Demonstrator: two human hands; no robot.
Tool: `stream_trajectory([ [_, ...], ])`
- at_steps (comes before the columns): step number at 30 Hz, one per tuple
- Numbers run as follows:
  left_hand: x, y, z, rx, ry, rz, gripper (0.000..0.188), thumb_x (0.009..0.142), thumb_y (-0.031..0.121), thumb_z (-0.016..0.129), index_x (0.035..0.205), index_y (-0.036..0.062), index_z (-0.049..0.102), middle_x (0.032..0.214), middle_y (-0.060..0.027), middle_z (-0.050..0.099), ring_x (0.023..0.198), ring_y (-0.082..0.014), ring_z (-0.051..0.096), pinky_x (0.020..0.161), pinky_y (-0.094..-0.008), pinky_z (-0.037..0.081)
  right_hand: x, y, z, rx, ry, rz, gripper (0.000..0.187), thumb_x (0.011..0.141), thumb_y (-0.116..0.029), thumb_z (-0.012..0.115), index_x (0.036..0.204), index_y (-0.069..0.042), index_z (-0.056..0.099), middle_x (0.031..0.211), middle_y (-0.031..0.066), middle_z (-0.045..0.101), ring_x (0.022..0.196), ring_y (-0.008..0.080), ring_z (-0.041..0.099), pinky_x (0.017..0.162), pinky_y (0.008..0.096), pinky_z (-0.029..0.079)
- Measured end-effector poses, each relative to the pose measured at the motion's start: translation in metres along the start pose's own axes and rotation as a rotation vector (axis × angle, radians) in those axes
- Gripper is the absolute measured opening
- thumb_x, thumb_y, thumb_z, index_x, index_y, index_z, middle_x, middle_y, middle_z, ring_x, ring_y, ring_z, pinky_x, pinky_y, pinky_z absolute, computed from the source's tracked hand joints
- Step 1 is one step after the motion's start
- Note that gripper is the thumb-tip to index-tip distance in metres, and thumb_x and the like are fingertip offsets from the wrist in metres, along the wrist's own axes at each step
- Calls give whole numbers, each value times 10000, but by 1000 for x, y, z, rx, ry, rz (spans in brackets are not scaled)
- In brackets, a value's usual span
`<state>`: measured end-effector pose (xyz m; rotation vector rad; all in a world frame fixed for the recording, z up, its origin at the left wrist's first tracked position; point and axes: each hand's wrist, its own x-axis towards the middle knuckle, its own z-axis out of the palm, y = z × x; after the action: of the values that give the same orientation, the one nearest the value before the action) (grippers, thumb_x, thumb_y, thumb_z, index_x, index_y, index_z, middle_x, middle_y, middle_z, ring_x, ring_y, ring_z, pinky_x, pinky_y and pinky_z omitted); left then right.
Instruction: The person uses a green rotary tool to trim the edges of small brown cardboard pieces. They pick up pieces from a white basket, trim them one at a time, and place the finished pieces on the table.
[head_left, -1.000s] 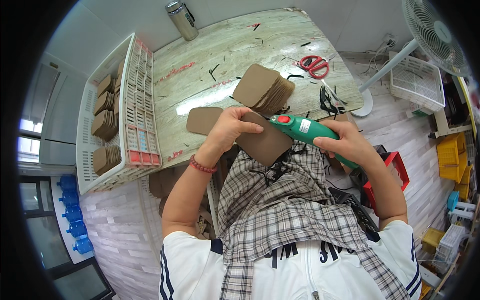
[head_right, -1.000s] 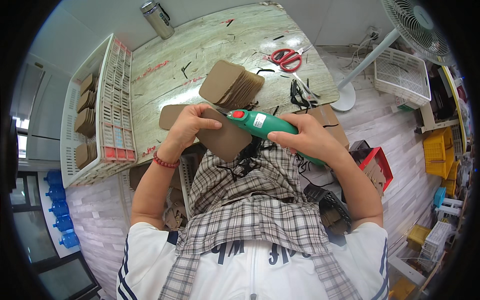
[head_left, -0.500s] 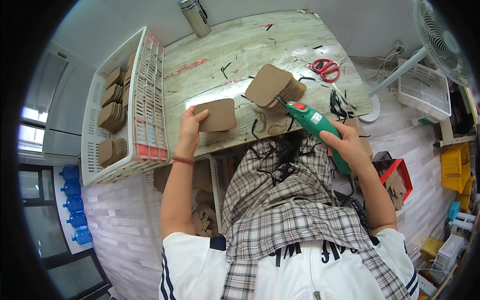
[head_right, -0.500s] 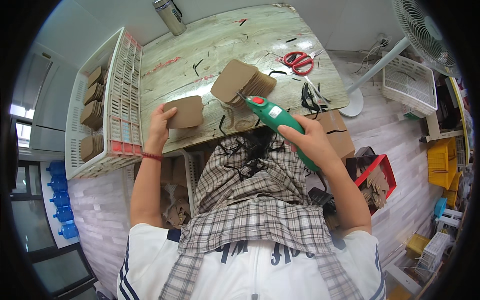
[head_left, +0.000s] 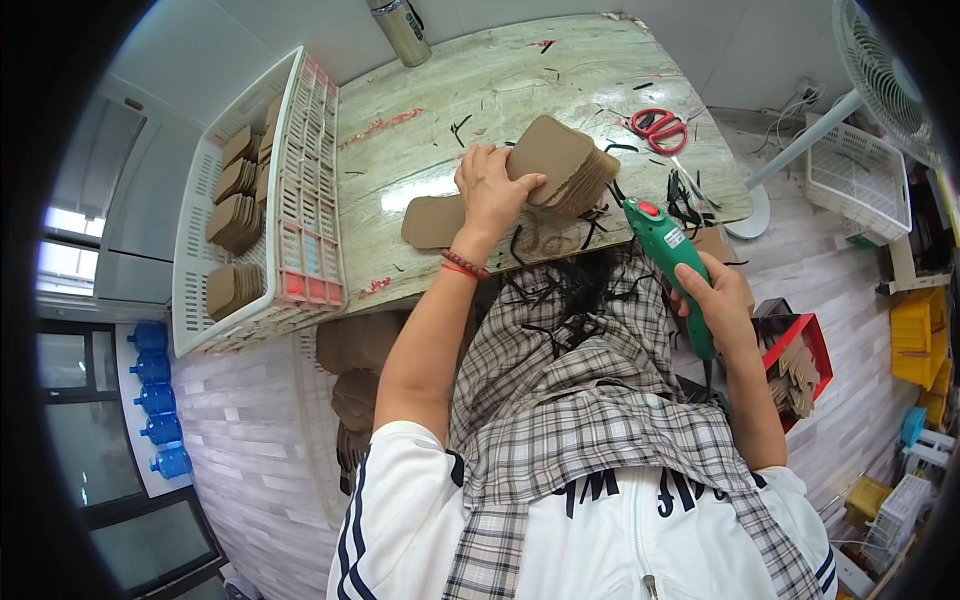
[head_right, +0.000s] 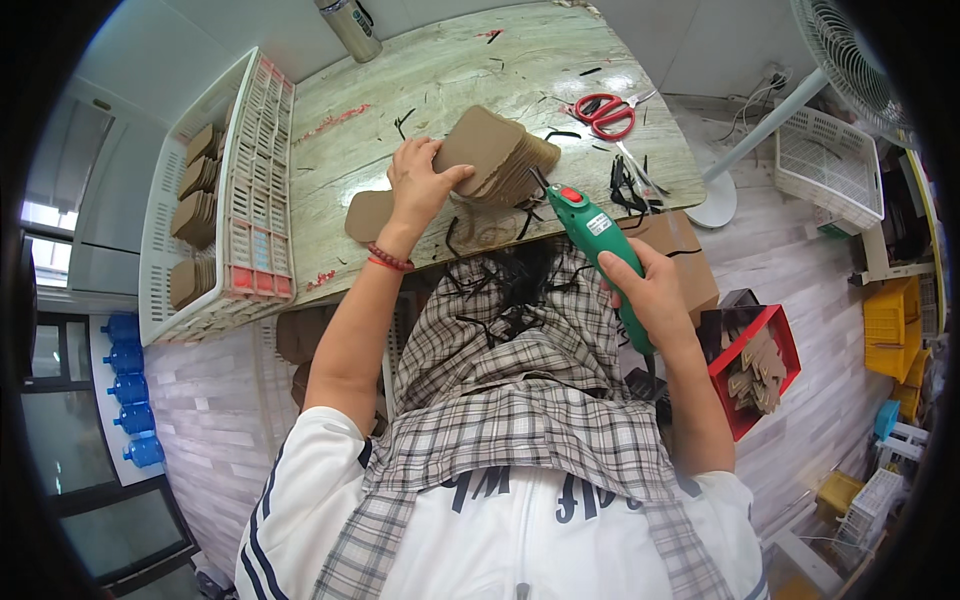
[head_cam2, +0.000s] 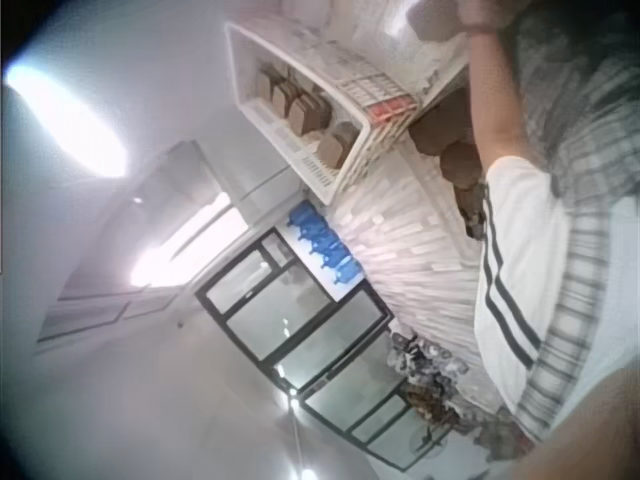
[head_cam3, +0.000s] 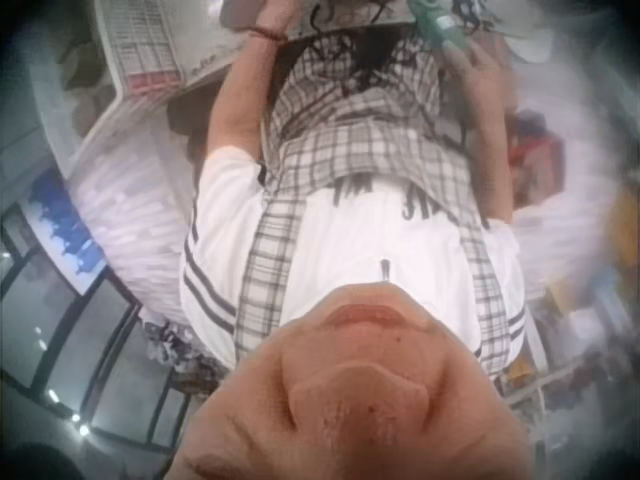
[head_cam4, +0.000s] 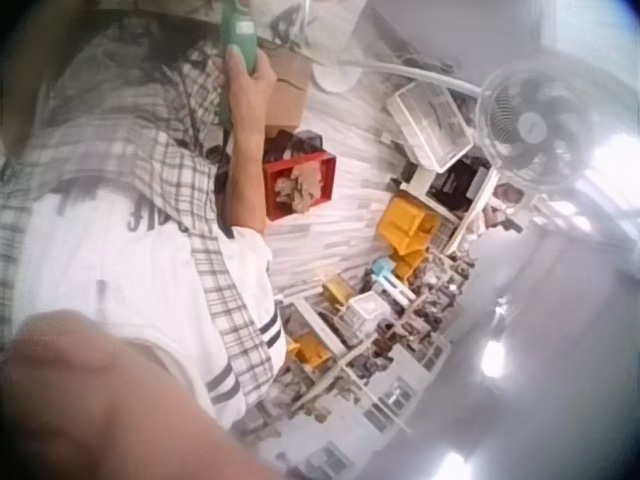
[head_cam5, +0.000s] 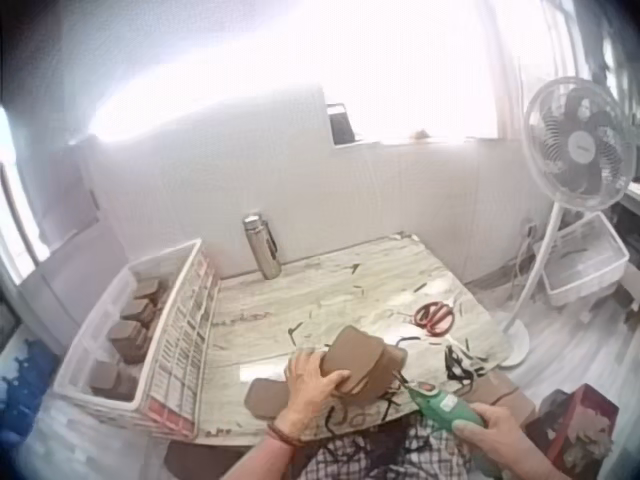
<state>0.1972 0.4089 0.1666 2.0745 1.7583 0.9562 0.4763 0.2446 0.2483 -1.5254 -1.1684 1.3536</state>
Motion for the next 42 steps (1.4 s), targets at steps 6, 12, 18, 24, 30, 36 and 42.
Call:
stream_trajectory([
  [6, -8, 29, -9, -426, 275, -32, 282, 717, 132, 766, 859, 36, 542, 938, -70, 558, 903, -222, 507, 825, -363, 409, 0, -1, 2, 32, 19, -30, 278, 899, -271, 618, 1019, -22, 591, 713, 16, 584, 531, 52, 507, 495, 199, 402],
  [12, -17, 77, -27, -1738, 203, -412, 218, 877, 13, 611, 1072, 38, 517, 1074, -77, 612, 997, -184, 592, 843, -315, 507, -6, -13, 23, 35, 88, -153, 317, 868, -232, 667, 1073, 2, 607, 698, -17, 556, 545, 43, 478, 497, 212, 415],
  [18, -20, 93, -16, -1999, 168, -437, 236, 891, 25, 593, 1120, 59, 548, 1107, -72, 616, 988, -213, 603, 869, -357, 500, -8, -24, 31, 46, 88, -186, 350, 862, -250, 675, 1081, 13, 604, 702, -16, 559, 557, 42, 487, 505, 209, 411],
  [24, -23, 97, -5, -2042, 168, -448, 241, 896, 13, 577, 1129, 67, 548, 1115, -75, 617, 1004, -228, 605, 887, -379, 511, -11, -29, 31, 50, 79, -174, 335, 864, -248, 670, 1066, 11, 606, 712, -16, 557, 561, 42, 487, 511, 206, 410],
  [30, -34, 104, 3, -2020, 97, -416, 266, 897, 4, 568, 1155, 60, 534, 1143, -88, 604, 1018, -225, 600, 899, -381, 511, -11, -33, 32, 66, 94, -186, 324, 863, -242, 668, 1055, 13, 607, 711, -10, 566, 557, 44, 491, 510, 204, 417],
  [36, -49, 109, 9, -1996, 29, -436, 272, 905, 9, 554, 1170, 67, 535, 1161, -87, 606, 1063, -228, 590, 928, -390, 489, -5, -36, 29, 42, 122, -219, 316, 862, -248, 673, 1026, 14, 610, 711, -3, 574, 552, 46, 499, 496, 206, 425],
  [42, -55, 111, 8, -2024, -37, -392, 287, 894, -13, 563, 1167, 74, 537, 1126, -67, 618, 1009, -198, 614, 885, -352, 518, -2, -44, 26, 40, 118, -192, 303, 871, -258, 662, 1015, 4, 615, 707, -4, 568, 554, 40, 494, 498, 195, 427],
])
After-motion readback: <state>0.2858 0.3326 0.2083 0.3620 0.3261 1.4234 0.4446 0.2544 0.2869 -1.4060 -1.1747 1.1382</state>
